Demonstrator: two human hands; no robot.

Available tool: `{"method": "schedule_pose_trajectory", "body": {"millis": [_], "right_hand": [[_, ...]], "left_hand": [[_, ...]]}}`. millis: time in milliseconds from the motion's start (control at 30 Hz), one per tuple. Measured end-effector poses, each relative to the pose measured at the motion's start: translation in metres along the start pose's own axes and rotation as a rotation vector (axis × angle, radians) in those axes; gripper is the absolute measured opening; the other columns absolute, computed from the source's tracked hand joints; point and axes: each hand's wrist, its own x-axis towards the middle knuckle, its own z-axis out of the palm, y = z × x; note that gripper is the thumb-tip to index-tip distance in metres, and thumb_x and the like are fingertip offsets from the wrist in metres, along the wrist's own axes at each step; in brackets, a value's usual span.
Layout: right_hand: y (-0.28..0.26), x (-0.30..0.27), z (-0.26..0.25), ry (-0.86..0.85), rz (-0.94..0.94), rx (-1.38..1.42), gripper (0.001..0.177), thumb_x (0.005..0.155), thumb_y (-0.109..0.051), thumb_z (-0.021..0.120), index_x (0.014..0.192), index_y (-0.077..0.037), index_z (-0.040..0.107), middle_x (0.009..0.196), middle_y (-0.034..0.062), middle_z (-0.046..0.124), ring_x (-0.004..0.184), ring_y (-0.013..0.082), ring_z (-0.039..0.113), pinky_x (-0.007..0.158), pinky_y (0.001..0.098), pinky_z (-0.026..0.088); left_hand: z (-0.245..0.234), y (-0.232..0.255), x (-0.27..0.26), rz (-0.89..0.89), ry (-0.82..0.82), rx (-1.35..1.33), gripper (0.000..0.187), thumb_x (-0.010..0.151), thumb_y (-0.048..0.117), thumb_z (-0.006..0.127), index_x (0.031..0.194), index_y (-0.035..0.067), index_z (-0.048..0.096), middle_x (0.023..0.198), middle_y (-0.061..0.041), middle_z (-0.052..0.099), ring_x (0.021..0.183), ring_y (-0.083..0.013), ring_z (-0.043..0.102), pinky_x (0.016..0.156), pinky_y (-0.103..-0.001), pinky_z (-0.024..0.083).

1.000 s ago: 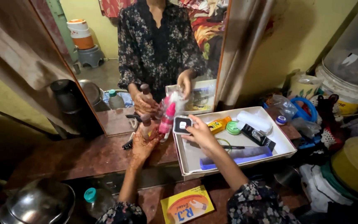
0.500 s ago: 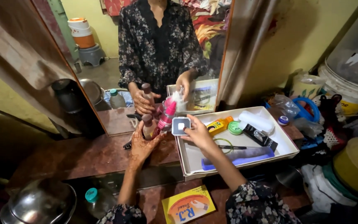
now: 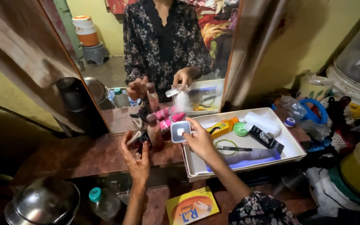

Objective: Organizing various cosmetic and household items on a vanity table and in a drawer.

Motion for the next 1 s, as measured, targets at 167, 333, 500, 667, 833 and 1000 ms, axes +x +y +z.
{"method": "schedule_pose_trajectory", "body": {"millis": [167,333,500,667,833,1000], "right_hand": [[-0.015,-0.024,0.008,-0.032,-0.187,-0.458,0.046,0.089,-0.005,0.075,0.134,-0.006,0.065,0.101,0.0096,0.08,0.082,0.0116,0.074,0.073,0.0256,0.059],[-0.001,-0.029,0.022,-0.158,-0.021,-0.192,0.044,0.088,-0.012,0.073,0.13,-0.005,0.063,0.106,0.0089,0.076,0.078,0.0086,0.07,0.067,0.0272,0.058],[-0.02,-0.046,0.023,-0.234,-0.015,-0.262,0.04,0.088,-0.017,0.073,0.126,-0.004,0.068,0.109,0.0104,0.073,0.076,0.0104,0.071,0.067,0.0285,0.059],[-0.01,-0.044,-0.01,-0.048,-0.207,-0.519,0.032,0.087,-0.014,0.074,0.118,-0.005,0.073,0.108,0.0103,0.075,0.086,0.0161,0.075,0.077,0.0294,0.06],[-0.011,-0.044,-0.058,0.098,-0.209,-0.559,0.03,0.085,-0.015,0.075,0.114,-0.006,0.074,0.104,0.0093,0.079,0.089,0.0171,0.077,0.079,0.0302,0.06],[-0.034,-0.051,-0.119,0.248,-0.191,-0.678,0.029,0.084,-0.016,0.076,0.111,-0.007,0.075,0.102,0.0111,0.078,0.088,0.0198,0.077,0.079,0.0327,0.06]], "left_hand": [[-0.009,-0.011,-0.013,0.202,0.069,0.293,0.053,0.09,0.013,0.074,0.137,0.001,0.053,0.137,-0.019,0.053,0.13,-0.0315,0.052,0.109,-0.046,0.043],[-0.022,0.003,-0.028,-0.08,-0.103,0.086,0.03,0.095,0.015,0.071,0.121,0.002,0.067,0.111,-0.011,0.067,0.098,-0.0191,0.064,0.084,-0.034,0.053],[-0.03,-0.029,-0.045,-0.516,-0.266,-0.128,0.027,0.092,0.019,0.074,0.114,0.002,0.077,0.082,-0.004,0.072,0.067,-0.0113,0.062,0.063,-0.029,0.053],[-0.023,-0.065,-0.058,-0.49,-0.152,-0.024,0.025,0.089,0.018,0.076,0.109,0.004,0.076,0.083,-0.004,0.075,0.07,-0.01,0.067,0.064,-0.027,0.057],[0.006,-0.056,-0.063,-0.271,-0.139,0.217,0.025,0.084,0.01,0.076,0.109,0.006,0.072,0.088,-0.007,0.074,0.077,-0.0168,0.07,0.07,-0.03,0.056],[0.014,-0.018,-0.062,-0.014,-0.116,0.359,0.032,0.079,0.002,0.072,0.111,0.007,0.069,0.1,-0.014,0.066,0.087,-0.0262,0.069,0.073,-0.037,0.056]]}}
